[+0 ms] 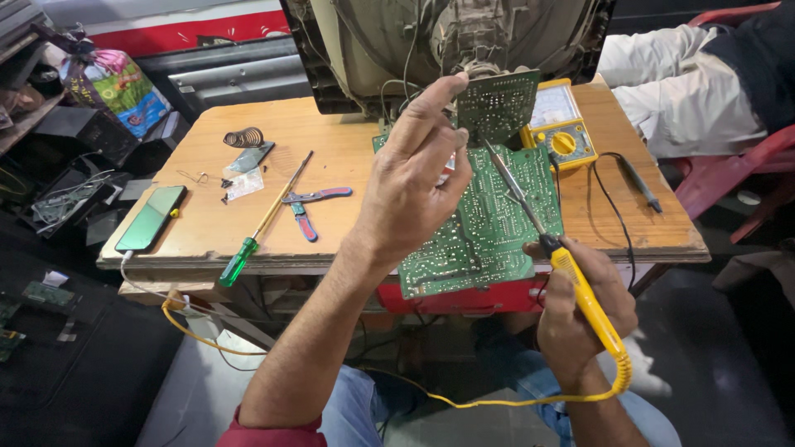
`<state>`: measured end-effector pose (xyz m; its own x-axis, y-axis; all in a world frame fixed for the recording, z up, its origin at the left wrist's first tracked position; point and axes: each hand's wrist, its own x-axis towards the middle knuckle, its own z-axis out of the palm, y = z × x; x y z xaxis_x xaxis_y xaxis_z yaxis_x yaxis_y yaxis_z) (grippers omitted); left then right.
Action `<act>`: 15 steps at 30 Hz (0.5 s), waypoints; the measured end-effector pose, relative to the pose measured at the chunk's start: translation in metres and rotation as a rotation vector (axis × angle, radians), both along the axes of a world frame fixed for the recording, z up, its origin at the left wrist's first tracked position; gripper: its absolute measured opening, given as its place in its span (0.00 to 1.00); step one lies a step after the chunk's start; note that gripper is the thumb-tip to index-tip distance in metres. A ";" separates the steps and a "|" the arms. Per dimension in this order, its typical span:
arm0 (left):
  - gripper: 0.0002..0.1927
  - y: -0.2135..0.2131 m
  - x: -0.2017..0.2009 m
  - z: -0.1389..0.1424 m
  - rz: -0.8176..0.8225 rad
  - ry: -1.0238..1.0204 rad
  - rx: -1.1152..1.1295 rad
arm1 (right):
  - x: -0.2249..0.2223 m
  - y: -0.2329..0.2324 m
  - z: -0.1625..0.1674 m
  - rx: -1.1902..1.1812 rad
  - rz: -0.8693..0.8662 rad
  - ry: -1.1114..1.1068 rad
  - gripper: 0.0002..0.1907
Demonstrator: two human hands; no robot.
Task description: The person sits at a repair bench and solders a large green circuit board from a television, holding the board with one hand and a soldering iron with the other while feeding solder wire to the joints. They reposition the board and continue soldering different areas, with a multimeter and hand tools on the bench.
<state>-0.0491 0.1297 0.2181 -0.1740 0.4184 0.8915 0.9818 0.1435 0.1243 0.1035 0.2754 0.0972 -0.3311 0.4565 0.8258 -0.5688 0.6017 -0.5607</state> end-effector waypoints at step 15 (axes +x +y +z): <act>0.06 -0.008 0.023 0.002 -0.057 -0.149 0.174 | -0.010 0.012 -0.018 -0.355 0.254 0.353 0.19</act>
<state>-0.0264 0.1222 0.2202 -0.2897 0.2735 0.9172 0.9566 0.0525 0.2865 0.0930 0.2870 0.0789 -0.1985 0.6689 0.7163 -0.8611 0.2301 -0.4535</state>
